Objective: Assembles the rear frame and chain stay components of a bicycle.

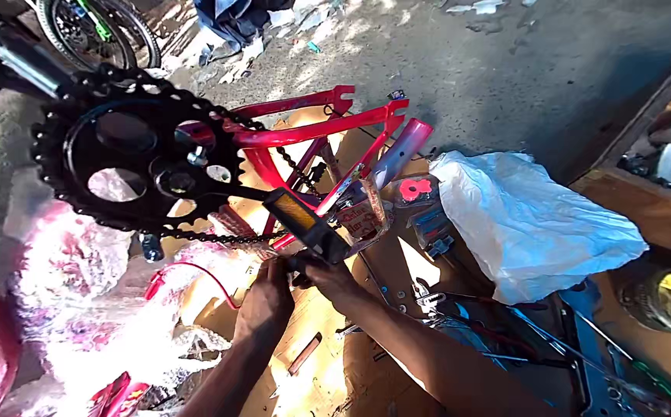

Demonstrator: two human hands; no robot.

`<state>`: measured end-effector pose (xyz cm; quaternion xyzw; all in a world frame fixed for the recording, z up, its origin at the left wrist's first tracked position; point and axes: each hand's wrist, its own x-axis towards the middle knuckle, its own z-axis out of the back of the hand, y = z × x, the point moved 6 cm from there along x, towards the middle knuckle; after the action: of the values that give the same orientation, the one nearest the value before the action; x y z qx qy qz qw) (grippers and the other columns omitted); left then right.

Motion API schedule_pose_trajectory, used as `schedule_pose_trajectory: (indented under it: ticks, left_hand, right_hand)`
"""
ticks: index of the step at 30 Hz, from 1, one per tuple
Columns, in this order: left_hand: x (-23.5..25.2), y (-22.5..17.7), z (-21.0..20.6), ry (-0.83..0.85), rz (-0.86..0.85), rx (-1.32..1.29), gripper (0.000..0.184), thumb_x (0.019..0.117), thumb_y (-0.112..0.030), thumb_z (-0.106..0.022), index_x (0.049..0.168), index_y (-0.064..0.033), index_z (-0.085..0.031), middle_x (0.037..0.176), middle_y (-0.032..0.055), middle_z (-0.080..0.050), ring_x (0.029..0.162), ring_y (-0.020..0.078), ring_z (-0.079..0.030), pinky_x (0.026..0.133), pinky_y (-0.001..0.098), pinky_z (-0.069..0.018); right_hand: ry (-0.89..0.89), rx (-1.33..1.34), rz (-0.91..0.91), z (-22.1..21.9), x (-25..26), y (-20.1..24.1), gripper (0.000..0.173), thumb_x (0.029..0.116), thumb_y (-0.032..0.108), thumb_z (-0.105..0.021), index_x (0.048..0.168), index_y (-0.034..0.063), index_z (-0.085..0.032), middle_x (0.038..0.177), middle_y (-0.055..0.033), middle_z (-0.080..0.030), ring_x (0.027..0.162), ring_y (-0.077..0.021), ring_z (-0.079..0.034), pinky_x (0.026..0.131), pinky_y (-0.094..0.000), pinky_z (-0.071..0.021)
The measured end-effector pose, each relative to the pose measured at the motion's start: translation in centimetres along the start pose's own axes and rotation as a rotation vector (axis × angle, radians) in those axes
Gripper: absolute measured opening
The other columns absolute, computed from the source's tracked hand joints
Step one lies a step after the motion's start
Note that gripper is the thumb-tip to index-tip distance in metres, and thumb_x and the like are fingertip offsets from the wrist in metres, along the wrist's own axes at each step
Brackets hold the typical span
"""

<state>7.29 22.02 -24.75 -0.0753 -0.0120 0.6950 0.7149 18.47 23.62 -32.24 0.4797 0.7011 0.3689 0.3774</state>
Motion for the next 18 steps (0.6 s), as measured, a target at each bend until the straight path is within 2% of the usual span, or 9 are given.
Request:
schedule_pose_trajectory:
  ticks: [3,5,10,12,14,15,16,17,18]
  left_hand:
    - [0.2,-0.4,-0.2,-0.003,0.004,-0.006,0.019,0.1037,-0.011,-0.055,0.12,-0.0074,-0.064,0.123,0.0156,-0.066,0.09,0.0346,-0.072,0.075,0.056,-0.0605]
    - [0.3,-0.7,-0.2,-0.012,-0.001,-0.001,0.018,0.1034,-0.011,-0.054,0.119,-0.0088,-0.064,0.123,0.0142,-0.065,0.088,0.0333,-0.072,0.073,0.0547,-0.061]
    - [0.1,-0.9,-0.1,-0.001,0.013,-0.002,0.018,0.1037,-0.01,-0.054,0.12,-0.0092,-0.063,0.125,0.0132,-0.065,0.09,0.0321,-0.073,0.073,0.0526,-0.0611]
    - [0.1,-1.1,0.1,-0.013,0.005,0.013,0.017,0.1043,-0.01,-0.054,0.117,-0.0072,-0.064,0.124,0.015,-0.065,0.094,0.0328,-0.073,0.075,0.0522,-0.0612]
    - [0.0,-1.7,0.2,-0.027,-0.024,0.084,0.018,0.103,-0.008,-0.054,0.118,-0.0067,-0.065,0.121,0.0154,-0.066,0.093,0.0333,-0.072,0.074,0.0511,-0.0612]
    - [0.0,-2.2,0.4,-0.051,-0.063,0.134,0.019,0.1015,-0.006,-0.056,0.118,-0.0054,-0.065,0.117,0.0163,-0.068,0.092,0.0342,-0.072,0.073,0.0505,-0.0607]
    - [0.0,-2.8,0.6,-0.089,-0.117,0.19,0.019,0.0989,-0.004,-0.059,0.117,-0.0039,-0.066,0.113,0.017,-0.068,0.091,0.0349,-0.072,0.072,0.05,-0.0606]
    - [0.0,-3.3,0.7,-0.122,-0.162,0.231,0.021,0.0963,-0.002,-0.062,0.116,-0.0026,-0.066,0.111,0.0178,-0.068,0.09,0.0356,-0.072,0.07,0.05,-0.0607]
    - [0.0,-3.8,0.7,-0.147,-0.192,0.255,0.021,0.0947,-0.001,-0.064,0.116,-0.0013,-0.067,0.11,0.0189,-0.068,0.09,0.0363,-0.072,0.07,0.05,-0.0606]
  right_hand:
    - [0.011,-0.017,0.018,0.7,-0.9,0.4,0.019,0.1027,0.017,-0.062,0.118,0.0068,-0.069,0.101,-0.0099,-0.073,0.072,-0.0176,-0.07,0.067,-0.0343,-0.0614]
    - [0.007,-0.024,0.018,1.0,-1.2,0.6,0.019,0.1027,0.018,-0.062,0.117,0.009,-0.07,0.099,-0.0099,-0.072,0.07,-0.0178,-0.068,0.065,-0.034,-0.0609]
    - [0.032,0.003,0.021,1.0,-1.0,0.5,0.021,0.1032,0.022,-0.062,0.117,0.008,-0.07,0.1,-0.0111,-0.072,0.069,-0.0173,-0.068,0.065,-0.0328,-0.0598]
    - [-0.011,0.012,0.003,0.9,-1.2,1.1,0.02,0.1026,0.022,-0.064,0.114,0.0072,-0.071,0.098,-0.0115,-0.072,0.067,-0.0175,-0.067,0.064,-0.0324,-0.0594]
    - [-0.074,-0.023,-0.085,1.1,-1.3,0.8,0.017,0.1029,0.022,-0.063,0.114,0.0117,-0.071,0.1,-0.0093,-0.071,0.068,-0.0186,-0.066,0.066,-0.0337,-0.0593]
    - [-0.11,-0.056,-0.139,1.6,-0.7,-1.2,0.015,0.1027,0.022,-0.063,0.114,0.0158,-0.071,0.1,-0.0079,-0.071,0.071,-0.0203,-0.067,0.07,-0.0367,-0.0603]
    - [-0.121,-0.074,-0.127,2.6,0.8,-6.0,0.013,0.102,0.021,-0.064,0.113,0.0199,-0.071,0.099,-0.0066,-0.072,0.074,-0.0217,-0.068,0.073,-0.0401,-0.0608]
    - [-0.031,-0.05,0.148,4.4,3.6,-13.9,0.017,0.1017,0.018,-0.064,0.117,0.018,-0.07,0.097,-0.0077,-0.073,0.071,-0.0203,-0.07,0.063,-0.0391,-0.0618]
    - [0.106,0.0,0.504,6.2,6.8,-22.6,0.024,0.1023,0.013,-0.061,0.126,0.0114,-0.065,0.1,-0.0084,-0.073,0.07,-0.0152,-0.071,0.055,-0.0315,-0.0602]
